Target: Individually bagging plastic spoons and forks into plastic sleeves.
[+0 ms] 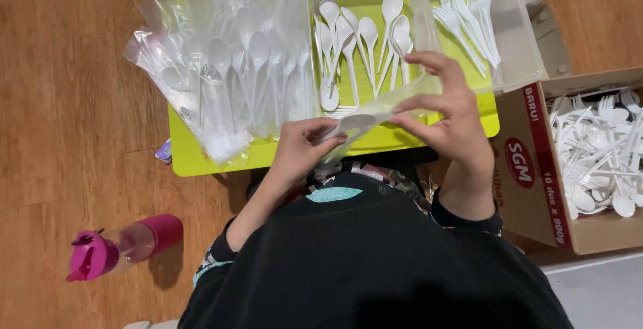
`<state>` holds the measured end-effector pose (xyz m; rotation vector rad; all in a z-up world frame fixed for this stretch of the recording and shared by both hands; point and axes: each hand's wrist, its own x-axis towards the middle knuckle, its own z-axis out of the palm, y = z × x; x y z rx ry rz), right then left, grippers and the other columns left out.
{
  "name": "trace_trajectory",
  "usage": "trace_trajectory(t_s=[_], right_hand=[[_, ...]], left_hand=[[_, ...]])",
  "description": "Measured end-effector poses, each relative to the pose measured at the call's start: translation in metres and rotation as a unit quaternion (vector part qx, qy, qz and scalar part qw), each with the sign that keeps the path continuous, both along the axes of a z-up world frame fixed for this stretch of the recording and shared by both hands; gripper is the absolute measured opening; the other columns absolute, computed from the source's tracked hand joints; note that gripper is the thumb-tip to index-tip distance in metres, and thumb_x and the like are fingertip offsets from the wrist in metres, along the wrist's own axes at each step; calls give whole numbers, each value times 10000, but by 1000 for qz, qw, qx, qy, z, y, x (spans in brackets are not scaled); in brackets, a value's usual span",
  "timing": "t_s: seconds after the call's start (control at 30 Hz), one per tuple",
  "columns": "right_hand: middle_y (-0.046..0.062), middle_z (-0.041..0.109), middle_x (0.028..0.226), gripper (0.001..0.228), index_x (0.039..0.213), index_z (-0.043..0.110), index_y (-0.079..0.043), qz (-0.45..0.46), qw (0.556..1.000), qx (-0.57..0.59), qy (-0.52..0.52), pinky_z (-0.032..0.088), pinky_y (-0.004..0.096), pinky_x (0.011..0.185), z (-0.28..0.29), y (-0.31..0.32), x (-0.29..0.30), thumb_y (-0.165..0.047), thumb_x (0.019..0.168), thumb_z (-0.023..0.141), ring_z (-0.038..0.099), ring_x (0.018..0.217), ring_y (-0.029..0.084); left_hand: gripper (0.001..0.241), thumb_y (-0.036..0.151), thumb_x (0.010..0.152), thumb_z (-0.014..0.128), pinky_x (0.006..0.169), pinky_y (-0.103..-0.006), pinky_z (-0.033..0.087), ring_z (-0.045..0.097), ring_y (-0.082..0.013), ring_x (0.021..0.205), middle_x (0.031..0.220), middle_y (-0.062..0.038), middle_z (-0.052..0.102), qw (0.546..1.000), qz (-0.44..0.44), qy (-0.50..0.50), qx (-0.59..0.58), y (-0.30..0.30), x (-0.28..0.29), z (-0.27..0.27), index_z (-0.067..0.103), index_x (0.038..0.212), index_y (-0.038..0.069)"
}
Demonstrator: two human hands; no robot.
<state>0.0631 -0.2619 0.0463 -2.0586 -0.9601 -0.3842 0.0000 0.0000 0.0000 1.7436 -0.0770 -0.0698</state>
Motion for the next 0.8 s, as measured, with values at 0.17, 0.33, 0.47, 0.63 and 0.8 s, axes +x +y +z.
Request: trace_trajectory(t_s=[0.17,0.33,0.47,0.63,0.8], right_hand=[[203,490,1486,152,930,784,-152,41,997,-58,11,384,558,1157,12,7,-5,-244,843,868,437,1421,470],[199,477,1507,132,962,783,-170,48,996,-71,34,405,554,1146,16,0,-5,-228,859,843,467,1400,458],[219,570,1420,142,839,751,-70,13,996,6,83,492,467,1094,15,-13,-3,-136,839,877,583,1319,392],[201,679,1198,166,808,753,-63,13,996,18,87,541,429,1004,23,-20,2,-142,850,893,697,1047,333],[196,768,900,64,876,788,-21,81,984,55,148,587,428,827,54,-2,5,-11,851,846,755,795,324]], left_hand=[[258,79,809,860,836,-326,576,674,-116,858,856,-112,797,1000,-4,-1,2,2,1,-4,805,1059,102],[254,67,816,861,866,-342,577,719,-154,903,893,-119,804,1000,-6,-11,5,4,1,-6,804,1063,88],[290,72,786,880,884,-352,574,718,-157,933,910,-121,805,1000,-11,-18,11,6,1,-6,801,1064,90],[364,82,760,911,858,-309,560,598,-80,887,918,-129,799,999,-34,0,-33,5,-1,0,780,1097,44],[425,92,722,942,838,-297,558,575,-92,856,896,-77,783,991,-68,50,-100,13,1,-3,794,1120,74]])
